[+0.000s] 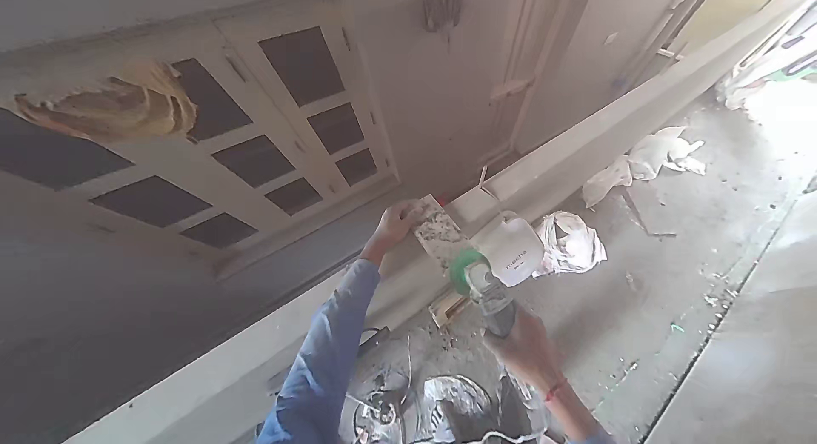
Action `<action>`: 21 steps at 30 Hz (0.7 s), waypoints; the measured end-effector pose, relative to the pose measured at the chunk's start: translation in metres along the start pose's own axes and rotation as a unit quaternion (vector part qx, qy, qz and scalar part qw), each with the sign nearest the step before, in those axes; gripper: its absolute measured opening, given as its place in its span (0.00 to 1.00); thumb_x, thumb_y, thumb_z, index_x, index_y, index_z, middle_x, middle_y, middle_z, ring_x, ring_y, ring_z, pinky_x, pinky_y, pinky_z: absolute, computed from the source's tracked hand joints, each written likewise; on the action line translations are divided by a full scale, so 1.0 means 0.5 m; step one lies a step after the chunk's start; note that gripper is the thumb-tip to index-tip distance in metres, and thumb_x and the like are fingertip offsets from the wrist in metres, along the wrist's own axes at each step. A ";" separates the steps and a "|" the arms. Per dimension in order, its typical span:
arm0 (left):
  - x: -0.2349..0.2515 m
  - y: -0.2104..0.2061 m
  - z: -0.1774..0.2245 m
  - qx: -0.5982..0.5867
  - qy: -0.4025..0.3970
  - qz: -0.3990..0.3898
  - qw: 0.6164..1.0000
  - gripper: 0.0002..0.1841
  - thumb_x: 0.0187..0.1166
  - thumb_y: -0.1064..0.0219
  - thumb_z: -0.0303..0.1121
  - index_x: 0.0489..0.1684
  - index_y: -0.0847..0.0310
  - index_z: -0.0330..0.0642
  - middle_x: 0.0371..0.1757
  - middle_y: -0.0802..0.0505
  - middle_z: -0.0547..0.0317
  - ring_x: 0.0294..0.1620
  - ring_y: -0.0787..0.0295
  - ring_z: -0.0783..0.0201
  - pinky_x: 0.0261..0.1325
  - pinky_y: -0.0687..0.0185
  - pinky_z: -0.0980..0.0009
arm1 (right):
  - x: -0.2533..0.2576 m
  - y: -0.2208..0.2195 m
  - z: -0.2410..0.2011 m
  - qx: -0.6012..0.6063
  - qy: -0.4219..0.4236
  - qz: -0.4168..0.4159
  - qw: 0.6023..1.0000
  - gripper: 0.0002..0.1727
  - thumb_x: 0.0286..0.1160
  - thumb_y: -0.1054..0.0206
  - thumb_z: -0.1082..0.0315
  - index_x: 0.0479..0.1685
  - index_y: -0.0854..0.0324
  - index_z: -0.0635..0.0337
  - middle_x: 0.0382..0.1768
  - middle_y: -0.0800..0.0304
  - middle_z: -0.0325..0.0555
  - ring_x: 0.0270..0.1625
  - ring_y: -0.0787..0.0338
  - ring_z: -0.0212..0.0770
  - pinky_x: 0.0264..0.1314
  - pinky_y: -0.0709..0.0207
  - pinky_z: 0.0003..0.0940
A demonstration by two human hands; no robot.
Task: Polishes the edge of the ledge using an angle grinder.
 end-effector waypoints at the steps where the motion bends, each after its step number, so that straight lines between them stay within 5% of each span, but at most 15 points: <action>1: -0.001 0.002 0.002 0.001 0.003 -0.002 1.000 0.19 0.88 0.37 0.41 0.70 0.18 0.42 0.57 0.08 0.44 0.58 0.09 0.53 0.67 0.17 0.50 | -0.006 -0.007 -0.008 -0.014 0.001 -0.014 1.000 0.40 0.45 0.21 0.36 0.60 0.18 0.50 0.38 0.07 0.43 0.44 0.07 0.47 0.45 0.15 0.55; 6: -0.004 0.007 0.001 0.007 0.003 -0.006 1.000 0.21 0.86 0.35 0.46 0.68 0.18 0.42 0.54 0.07 0.45 0.56 0.09 0.54 0.66 0.17 0.50 | 0.004 0.012 -0.013 0.001 -0.003 -0.003 1.000 0.37 0.46 0.19 0.40 0.56 0.17 0.52 0.36 0.08 0.44 0.41 0.07 0.49 0.42 0.16 0.57; 10: -0.002 0.008 -0.012 -0.005 0.001 0.002 1.000 0.20 0.83 0.32 0.48 0.56 0.14 0.37 0.42 0.08 0.47 0.44 0.09 0.56 0.55 0.14 0.52 | 0.032 0.047 0.014 0.040 -0.026 0.035 0.998 0.34 0.44 0.18 0.42 0.51 0.17 0.52 0.33 0.10 0.41 0.38 0.09 0.45 0.40 0.17 0.55; 17: 0.003 0.008 -0.016 -0.033 0.003 0.000 0.999 0.19 0.84 0.32 0.45 0.58 0.13 0.37 0.45 0.06 0.46 0.46 0.08 0.56 0.59 0.14 0.53 | -0.013 -0.001 -0.028 -0.035 -0.005 -0.040 0.999 0.38 0.43 0.20 0.37 0.56 0.17 0.50 0.35 0.08 0.42 0.40 0.07 0.46 0.41 0.15 0.55; 21: 0.000 0.008 -0.015 -0.042 0.010 -0.001 0.999 0.19 0.84 0.32 0.45 0.60 0.14 0.38 0.46 0.06 0.47 0.47 0.07 0.57 0.59 0.13 0.54 | -0.005 0.001 -0.013 -0.006 -0.001 -0.016 1.000 0.36 0.45 0.19 0.39 0.55 0.17 0.51 0.35 0.08 0.42 0.40 0.07 0.46 0.42 0.15 0.55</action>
Point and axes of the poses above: each hand's wrist, its own x-axis towards the middle knuckle, its own y-axis out of the back of the hand, z = x × y, the point moved 9 cm from there along x, towards the middle knuckle
